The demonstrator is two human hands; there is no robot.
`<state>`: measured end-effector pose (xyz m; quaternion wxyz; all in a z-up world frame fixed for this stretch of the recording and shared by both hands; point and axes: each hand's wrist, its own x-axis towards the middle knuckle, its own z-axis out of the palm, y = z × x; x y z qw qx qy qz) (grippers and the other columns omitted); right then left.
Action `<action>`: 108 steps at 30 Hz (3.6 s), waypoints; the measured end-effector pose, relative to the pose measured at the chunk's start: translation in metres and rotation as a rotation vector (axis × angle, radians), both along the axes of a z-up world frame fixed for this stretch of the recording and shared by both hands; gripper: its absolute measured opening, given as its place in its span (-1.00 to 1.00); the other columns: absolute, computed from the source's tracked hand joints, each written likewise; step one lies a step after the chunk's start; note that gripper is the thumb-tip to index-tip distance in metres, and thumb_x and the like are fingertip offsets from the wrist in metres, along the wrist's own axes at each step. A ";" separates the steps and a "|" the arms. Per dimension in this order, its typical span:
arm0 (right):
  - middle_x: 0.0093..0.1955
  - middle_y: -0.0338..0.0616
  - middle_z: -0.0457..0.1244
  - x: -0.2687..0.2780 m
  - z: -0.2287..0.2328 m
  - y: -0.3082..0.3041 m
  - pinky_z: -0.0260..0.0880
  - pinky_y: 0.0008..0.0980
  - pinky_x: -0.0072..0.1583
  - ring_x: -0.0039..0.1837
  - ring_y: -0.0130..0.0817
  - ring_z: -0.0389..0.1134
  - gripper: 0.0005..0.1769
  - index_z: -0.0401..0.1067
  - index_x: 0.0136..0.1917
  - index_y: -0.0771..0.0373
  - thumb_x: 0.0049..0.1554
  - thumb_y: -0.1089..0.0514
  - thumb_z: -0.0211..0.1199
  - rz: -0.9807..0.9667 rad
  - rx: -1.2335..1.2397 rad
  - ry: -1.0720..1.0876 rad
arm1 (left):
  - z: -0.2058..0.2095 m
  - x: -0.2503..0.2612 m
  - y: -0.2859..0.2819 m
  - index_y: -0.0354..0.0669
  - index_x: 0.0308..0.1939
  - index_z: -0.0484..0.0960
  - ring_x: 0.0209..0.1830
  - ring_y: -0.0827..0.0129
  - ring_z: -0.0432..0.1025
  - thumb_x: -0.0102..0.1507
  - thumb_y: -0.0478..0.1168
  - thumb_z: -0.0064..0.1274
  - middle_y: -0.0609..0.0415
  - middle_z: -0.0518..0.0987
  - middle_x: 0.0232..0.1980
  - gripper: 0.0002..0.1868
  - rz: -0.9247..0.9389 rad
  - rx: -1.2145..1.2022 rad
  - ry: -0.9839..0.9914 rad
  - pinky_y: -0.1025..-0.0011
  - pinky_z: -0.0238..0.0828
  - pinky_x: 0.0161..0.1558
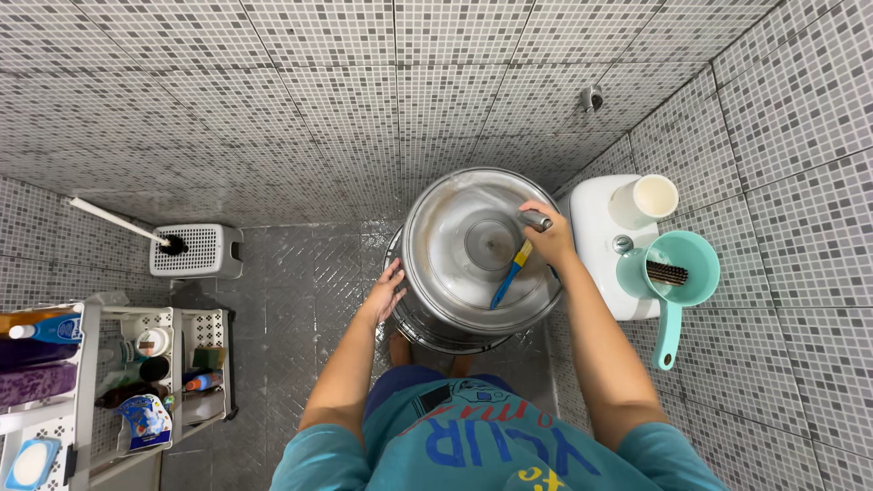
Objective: The person cleans a large metal bucket in a bathroom by scrubbing the exterior with a sponge and rinsing it using a hand-held shower head.
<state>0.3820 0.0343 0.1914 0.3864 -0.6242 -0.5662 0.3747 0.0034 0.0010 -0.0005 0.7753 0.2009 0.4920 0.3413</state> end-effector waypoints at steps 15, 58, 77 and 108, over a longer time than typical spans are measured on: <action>-0.09 -0.21 0.35 0.077 -0.045 -0.106 0.34 -0.46 -0.04 -0.10 -0.47 0.30 -0.54 0.50 0.17 0.22 -0.02 0.41 0.24 -0.052 -0.205 -0.030 | -0.006 -0.002 0.001 0.10 0.57 0.15 0.63 0.26 -0.05 0.36 -0.09 -0.01 0.10 0.03 0.68 -0.30 0.000 0.024 0.020 0.07 0.03 0.48; 0.11 0.17 0.36 -0.015 -0.083 -0.061 0.39 -0.04 0.18 0.14 0.11 0.40 0.38 -0.32 0.68 -0.04 -0.14 0.26 0.53 -0.483 -0.513 -0.486 | -0.006 0.002 0.002 0.15 0.60 0.10 0.65 0.28 -0.10 0.38 -0.08 -0.05 0.14 0.00 0.68 -0.29 0.003 0.009 0.001 0.06 -0.06 0.50; -0.17 -0.12 0.41 0.026 -0.097 -0.040 0.40 -0.45 -0.15 -0.21 -0.45 0.40 -0.57 0.52 0.20 0.32 0.06 0.20 0.45 0.050 -0.160 -0.172 | -0.009 0.002 0.003 0.15 0.60 0.07 0.65 0.31 -0.09 0.37 -0.07 -0.04 0.13 -0.02 0.68 -0.28 0.000 0.009 0.002 0.07 -0.04 0.50; -0.30 -0.06 0.21 -0.003 -0.043 -0.038 0.25 -0.30 -0.10 -0.22 -0.32 0.20 -0.43 0.48 0.34 0.08 0.05 0.32 0.26 -0.079 -0.221 -0.200 | -0.001 0.003 0.003 0.19 0.59 0.11 0.68 0.27 -0.21 0.39 -0.07 -0.06 0.09 -0.01 0.68 -0.31 0.009 -0.002 0.010 0.04 -0.09 0.53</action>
